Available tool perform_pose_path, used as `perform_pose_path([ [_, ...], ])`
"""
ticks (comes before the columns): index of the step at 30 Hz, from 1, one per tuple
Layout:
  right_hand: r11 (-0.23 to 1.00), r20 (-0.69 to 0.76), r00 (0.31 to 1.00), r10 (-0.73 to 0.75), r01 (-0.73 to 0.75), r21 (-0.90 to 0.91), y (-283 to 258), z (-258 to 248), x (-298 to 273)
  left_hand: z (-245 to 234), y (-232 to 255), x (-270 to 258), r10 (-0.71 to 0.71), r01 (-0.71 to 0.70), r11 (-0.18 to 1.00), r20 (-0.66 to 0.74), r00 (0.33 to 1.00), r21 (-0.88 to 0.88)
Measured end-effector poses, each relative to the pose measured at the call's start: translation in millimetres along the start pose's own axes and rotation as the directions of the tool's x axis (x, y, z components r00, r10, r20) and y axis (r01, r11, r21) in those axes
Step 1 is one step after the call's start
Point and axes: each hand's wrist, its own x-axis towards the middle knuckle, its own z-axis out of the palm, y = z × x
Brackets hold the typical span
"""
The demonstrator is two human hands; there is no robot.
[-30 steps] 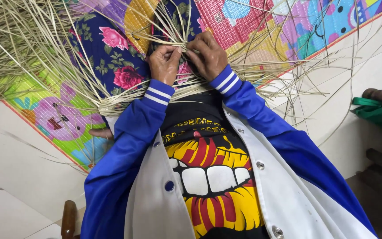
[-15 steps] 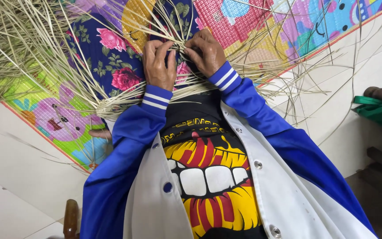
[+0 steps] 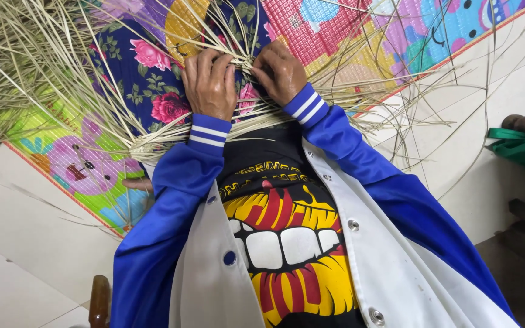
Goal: Weaving dried straw or grass fibers to form a woven edge or mat.
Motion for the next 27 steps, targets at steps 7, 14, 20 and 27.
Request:
perform_pose_path([
  [7,0.998,0.013,1.0,0.013,-0.012,-0.069,0,4,-2,15,-10,-1,0.099,-0.105,0.989,0.066,0.993,0.102],
  [14,0.992,-0.041,0.999,0.016,-0.021,-0.124,3,11,-6,6,-5,4,0.099,-0.117,0.97,0.091,0.991,0.213],
  [20,0.992,-0.045,0.999,0.025,-0.03,-0.125,5,13,-9,5,-2,3,0.161,-0.192,0.95,0.14,0.977,0.246],
  [27,0.99,-0.08,0.996,0.047,-0.057,-0.125,-6,10,-8,3,4,-6,-0.051,0.052,0.999,0.092,0.994,-0.007],
])
